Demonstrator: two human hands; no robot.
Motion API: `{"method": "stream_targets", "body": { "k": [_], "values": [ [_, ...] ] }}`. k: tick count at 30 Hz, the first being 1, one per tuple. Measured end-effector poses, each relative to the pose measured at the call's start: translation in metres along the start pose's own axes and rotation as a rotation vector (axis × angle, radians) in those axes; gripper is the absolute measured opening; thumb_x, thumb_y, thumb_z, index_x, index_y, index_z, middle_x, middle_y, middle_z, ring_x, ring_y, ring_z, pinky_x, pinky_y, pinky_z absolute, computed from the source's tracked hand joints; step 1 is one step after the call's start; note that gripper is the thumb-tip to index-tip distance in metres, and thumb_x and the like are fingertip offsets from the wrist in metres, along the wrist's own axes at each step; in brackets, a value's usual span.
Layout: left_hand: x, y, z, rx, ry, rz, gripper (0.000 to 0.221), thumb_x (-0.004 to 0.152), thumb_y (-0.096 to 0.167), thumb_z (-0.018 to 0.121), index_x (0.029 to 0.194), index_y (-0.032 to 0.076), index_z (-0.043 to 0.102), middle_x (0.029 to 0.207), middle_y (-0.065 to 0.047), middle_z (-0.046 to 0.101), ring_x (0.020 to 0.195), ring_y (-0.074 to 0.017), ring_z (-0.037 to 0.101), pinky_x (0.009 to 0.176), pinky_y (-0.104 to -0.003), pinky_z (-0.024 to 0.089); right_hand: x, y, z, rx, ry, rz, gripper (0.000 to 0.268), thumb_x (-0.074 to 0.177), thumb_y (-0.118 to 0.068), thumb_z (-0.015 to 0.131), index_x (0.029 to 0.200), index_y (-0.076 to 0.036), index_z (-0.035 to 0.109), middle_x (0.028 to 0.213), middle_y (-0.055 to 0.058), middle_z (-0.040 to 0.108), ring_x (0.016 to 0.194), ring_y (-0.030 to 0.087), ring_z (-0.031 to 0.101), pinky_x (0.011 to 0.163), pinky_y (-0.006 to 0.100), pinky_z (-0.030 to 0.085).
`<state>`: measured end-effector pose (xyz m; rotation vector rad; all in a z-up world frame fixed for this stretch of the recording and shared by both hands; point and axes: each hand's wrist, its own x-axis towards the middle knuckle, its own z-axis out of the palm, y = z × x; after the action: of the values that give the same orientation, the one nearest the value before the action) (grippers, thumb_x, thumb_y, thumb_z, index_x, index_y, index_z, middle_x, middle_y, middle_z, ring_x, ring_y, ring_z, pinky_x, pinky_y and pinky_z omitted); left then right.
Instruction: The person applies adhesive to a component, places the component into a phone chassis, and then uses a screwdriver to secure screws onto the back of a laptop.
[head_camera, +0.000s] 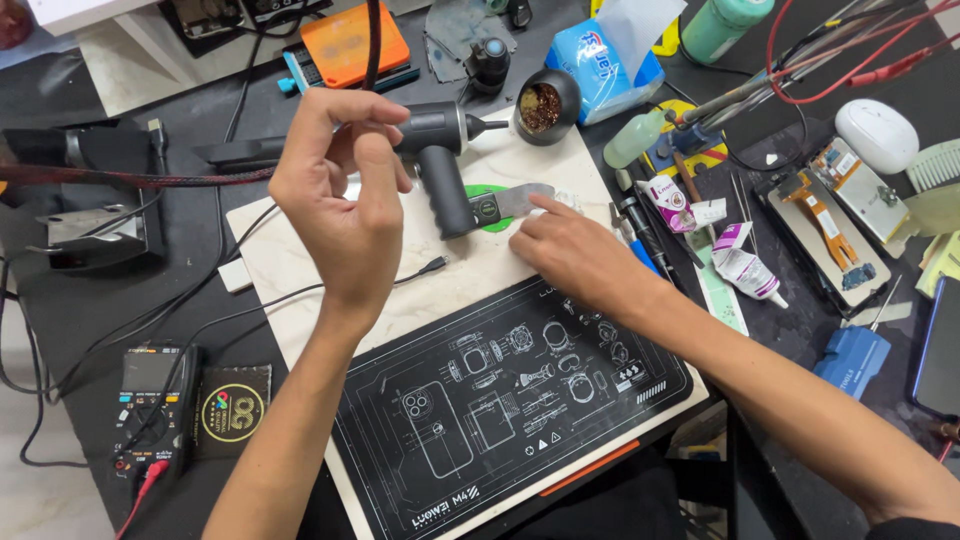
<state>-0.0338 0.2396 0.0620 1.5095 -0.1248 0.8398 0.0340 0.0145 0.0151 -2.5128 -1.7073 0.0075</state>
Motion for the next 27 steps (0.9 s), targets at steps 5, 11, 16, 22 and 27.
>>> {"method": "stream_targets", "body": {
  "k": [5, 11, 16, 22, 27],
  "values": [
    [-0.001, -0.001, -0.001, 0.010, -0.010, 0.027, 0.014, 0.111, -0.007, 0.050, 0.105, -0.003, 0.061, 0.089, -0.005, 0.064, 0.067, -0.0054, 0.061, 0.060, -0.019, 0.046, 0.003, -0.009, 0.010, -0.185, 0.003, -0.025, 0.010, 0.083, 0.000, 0.056, 0.090, 0.002, 0.063, 0.084, 0.016, 0.066, 0.093, 0.030, 0.069, 0.119, 0.042, 0.037],
    [-0.004, -0.002, 0.004, 0.024, -0.023, 0.022, 0.014, 0.110, -0.007, 0.050, 0.104, -0.003, 0.062, 0.087, -0.004, 0.062, 0.064, -0.0045, 0.057, 0.057, -0.018, 0.045, 0.004, -0.014, 0.016, -0.391, -0.052, -0.043, 0.011, 0.084, 0.000, 0.055, 0.091, 0.003, 0.063, 0.084, 0.014, 0.065, 0.090, 0.027, 0.069, 0.117, 0.043, 0.039],
    [-0.002, 0.001, 0.006, 0.017, -0.011, 0.034, 0.012, 0.108, -0.008, 0.051, 0.106, -0.003, 0.062, 0.091, -0.005, 0.062, 0.071, -0.0057, 0.059, 0.060, -0.020, 0.050, 0.006, -0.002, 0.011, -0.191, 0.023, 0.030, 0.008, 0.084, -0.002, 0.057, 0.089, 0.001, 0.063, 0.086, 0.016, 0.064, 0.095, 0.031, 0.068, 0.120, 0.042, 0.038],
    [0.001, -0.002, 0.000, 0.006, 0.003, 0.000, 0.013, 0.110, -0.006, 0.051, 0.105, -0.003, 0.062, 0.090, -0.004, 0.064, 0.066, -0.0046, 0.060, 0.060, -0.019, 0.046, -0.013, 0.019, -0.005, 0.217, 0.109, 0.147, 0.013, 0.096, -0.013, 0.063, 0.101, -0.001, 0.068, 0.096, 0.015, 0.067, 0.098, 0.036, 0.064, 0.111, 0.044, 0.041],
    [-0.001, -0.006, 0.002, 0.024, -0.008, -0.033, 0.012, 0.109, -0.005, 0.052, 0.104, -0.003, 0.062, 0.087, -0.004, 0.064, 0.065, -0.0043, 0.058, 0.059, -0.019, 0.045, -0.023, 0.028, -0.012, 0.177, 0.191, 0.146, 0.018, 0.091, -0.012, 0.066, 0.107, -0.004, 0.071, 0.099, 0.012, 0.071, 0.100, 0.032, 0.066, 0.103, 0.048, 0.040]
  ]
}}
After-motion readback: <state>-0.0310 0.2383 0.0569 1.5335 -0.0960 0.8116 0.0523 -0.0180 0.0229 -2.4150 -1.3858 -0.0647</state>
